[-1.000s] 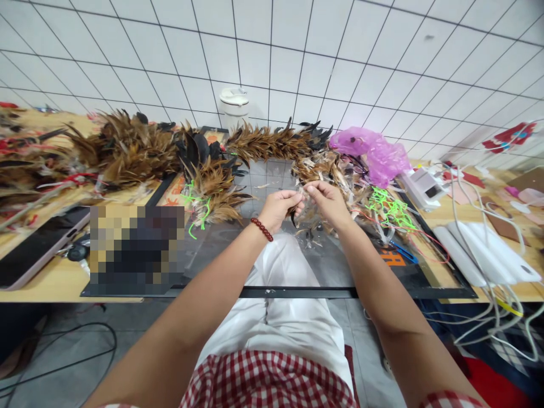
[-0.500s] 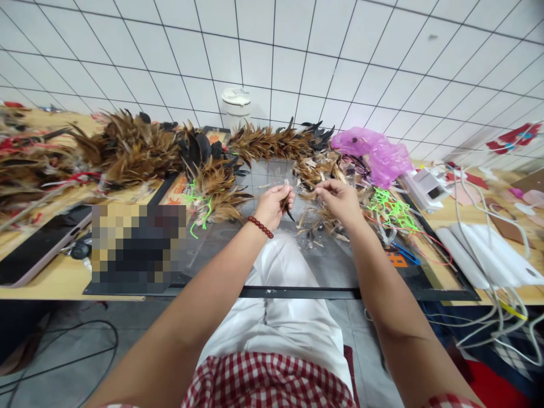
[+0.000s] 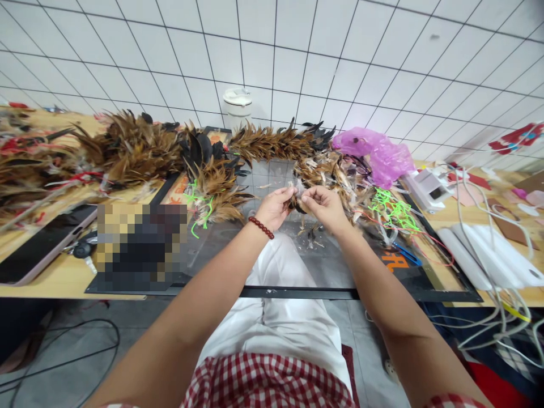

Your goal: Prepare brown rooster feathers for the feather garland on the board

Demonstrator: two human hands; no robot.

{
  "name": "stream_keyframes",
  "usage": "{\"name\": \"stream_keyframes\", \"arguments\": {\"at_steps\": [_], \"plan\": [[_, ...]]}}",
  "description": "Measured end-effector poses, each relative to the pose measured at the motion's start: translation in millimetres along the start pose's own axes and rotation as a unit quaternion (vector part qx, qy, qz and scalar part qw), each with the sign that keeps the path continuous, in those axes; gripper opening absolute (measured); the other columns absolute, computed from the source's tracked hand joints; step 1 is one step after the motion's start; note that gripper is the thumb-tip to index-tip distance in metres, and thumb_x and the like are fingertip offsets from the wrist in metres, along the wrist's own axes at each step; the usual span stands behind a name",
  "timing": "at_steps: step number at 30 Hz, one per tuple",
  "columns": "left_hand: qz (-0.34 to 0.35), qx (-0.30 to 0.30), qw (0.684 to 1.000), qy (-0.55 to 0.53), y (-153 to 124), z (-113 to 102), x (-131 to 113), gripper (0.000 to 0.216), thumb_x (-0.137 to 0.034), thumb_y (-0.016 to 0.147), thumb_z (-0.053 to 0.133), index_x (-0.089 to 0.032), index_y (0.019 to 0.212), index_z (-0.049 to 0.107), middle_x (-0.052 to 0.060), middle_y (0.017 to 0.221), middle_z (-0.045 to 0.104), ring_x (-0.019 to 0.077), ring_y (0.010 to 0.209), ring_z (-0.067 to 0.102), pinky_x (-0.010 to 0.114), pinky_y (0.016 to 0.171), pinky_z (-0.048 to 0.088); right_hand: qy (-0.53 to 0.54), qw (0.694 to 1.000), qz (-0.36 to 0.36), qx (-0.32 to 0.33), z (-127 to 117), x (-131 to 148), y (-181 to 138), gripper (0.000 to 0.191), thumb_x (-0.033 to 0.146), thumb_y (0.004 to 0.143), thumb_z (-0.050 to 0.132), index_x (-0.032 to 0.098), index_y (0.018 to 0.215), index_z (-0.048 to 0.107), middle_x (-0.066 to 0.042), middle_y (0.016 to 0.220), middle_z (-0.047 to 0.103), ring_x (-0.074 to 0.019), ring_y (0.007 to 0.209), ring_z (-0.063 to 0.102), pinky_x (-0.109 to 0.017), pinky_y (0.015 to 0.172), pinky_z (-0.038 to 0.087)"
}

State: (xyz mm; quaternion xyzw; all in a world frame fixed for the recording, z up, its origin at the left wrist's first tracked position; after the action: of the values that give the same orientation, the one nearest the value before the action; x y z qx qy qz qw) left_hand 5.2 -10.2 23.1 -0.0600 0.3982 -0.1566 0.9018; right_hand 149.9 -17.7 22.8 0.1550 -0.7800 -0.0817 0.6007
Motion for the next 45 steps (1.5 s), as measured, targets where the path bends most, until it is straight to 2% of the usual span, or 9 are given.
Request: {"name": "stream_keyframes", "arguments": {"at_steps": [6,13,17,23,26,33,37,40,45], "plan": [[0.005,0.002,1.000,-0.013,0.9,-0.3,0.7,0.006,-0.012,0.076,0.068,-0.012,0.073,0.062,0.000,0.066,0.064,0.0075,0.059,0.058,0.022,0.063,0.046,0.007,1.000,-0.009,0.015,5.3,-4.1,-0.2,0.024,0.039,0.074,0.069,0.016,0.083,0.064,0.000,0.071,0.063,-0.0090,0.061,0.055,-0.023,0.058,0.046],[0.040,0.051,0.998,0.029,0.7,2.8,6.1,0.012,-0.014,0.073,0.071,-0.010,0.067,0.062,0.003,0.063,0.065,0.0084,0.059,0.059,0.022,0.066,0.046,0.057,0.997,0.023,-0.051,1.4,3.2,2.7,0.035,0.046,0.075,0.069,0.018,0.096,0.064,0.001,0.074,0.065,-0.0088,0.059,0.056,-0.024,0.059,0.049],[0.026,0.083,0.995,0.055,-3.2,5.9,6.9,0.016,-0.017,0.070,0.074,-0.009,0.065,0.061,0.003,0.062,0.065,0.0090,0.059,0.060,0.023,0.065,0.047,0.104,0.994,0.027,-0.036,1.8,4.2,3.7,0.032,0.048,0.073,0.070,0.019,0.085,0.064,0.001,0.068,0.064,-0.0109,0.061,0.059,-0.026,0.062,0.052],[-0.010,0.046,0.998,0.051,-1.7,2.2,6.0,0.016,-0.019,0.071,0.074,-0.011,0.074,0.061,0.003,0.062,0.065,0.0101,0.056,0.060,0.024,0.060,0.048,0.111,0.993,0.011,-0.044,2.1,8.9,1.7,0.031,0.048,0.072,0.072,0.021,0.080,0.060,0.002,0.067,0.063,-0.0116,0.059,0.059,-0.028,0.060,0.054],[-0.014,0.064,0.996,0.066,-1.2,1.4,7.6,0.018,-0.019,0.068,0.077,-0.009,0.073,0.063,0.003,0.060,0.064,0.0098,0.055,0.060,0.024,0.060,0.048,0.090,0.995,0.005,-0.045,2.9,7.8,1.0,0.030,0.049,0.073,0.070,0.021,0.080,0.060,0.002,0.068,0.060,-0.0113,0.057,0.057,-0.027,0.057,0.053],[0.058,0.064,0.989,0.121,1.6,-0.4,8.0,0.021,-0.025,0.066,0.078,-0.010,0.065,0.063,0.001,0.055,0.062,0.0082,0.050,0.056,0.022,0.056,0.045,-0.095,0.993,-0.054,-0.040,-8.8,-4.6,4.7,0.016,0.032,0.082,0.060,0.019,0.089,0.065,-0.003,0.083,0.064,-0.0141,0.072,0.058,-0.029,0.069,0.049],[0.117,-0.019,0.990,0.070,3.6,-1.5,-1.4,0.017,-0.023,0.070,0.075,-0.012,0.070,0.062,-0.001,0.054,0.059,0.0069,0.051,0.055,0.021,0.056,0.044,-0.312,0.938,-0.134,0.067,-20.8,-8.5,5.2,0.027,0.010,0.081,0.049,0.021,0.094,0.071,-0.007,0.095,0.063,-0.0187,0.090,0.058,-0.033,0.081,0.046],[0.126,-0.065,0.989,0.050,4.0,-2.1,-4.9,0.017,-0.023,0.071,0.074,-0.012,0.073,0.061,-0.003,0.053,0.056,0.0069,0.051,0.055,0.020,0.054,0.044,-0.371,0.904,-0.176,0.117,-24.4,-9.3,5.0,0.043,0.001,0.075,0.044,0.023,0.099,0.071,-0.007,0.101,0.062,-0.0198,0.096,0.057,-0.033,0.084,0.044],[0.125,-0.089,0.987,0.050,5.6,-3.0,-2.4,0.017,-0.024,0.072,0.073,-0.013,0.071,0.060,-0.003,0.053,0.055,0.0068,0.050,0.054,0.020,0.052,0.042,-0.376,0.895,-0.204,0.126,-19.8,-2.1,2.0,0.032,0.018,0.076,0.059,0.022,0.106,0.068,-0.009,0.103,0.061,-0.0226,0.096,0.056,-0.037,0.087,0.044]]}}
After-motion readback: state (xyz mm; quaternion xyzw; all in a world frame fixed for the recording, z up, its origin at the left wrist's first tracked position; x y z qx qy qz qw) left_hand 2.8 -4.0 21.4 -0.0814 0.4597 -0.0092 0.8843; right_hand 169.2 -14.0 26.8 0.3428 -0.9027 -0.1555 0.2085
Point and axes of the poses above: each hand's wrist, its own y-axis towards the middle knuckle, its own z-axis out of the palm, x = y × z, the point moved 1 cm from there along y, towards the middle knuckle
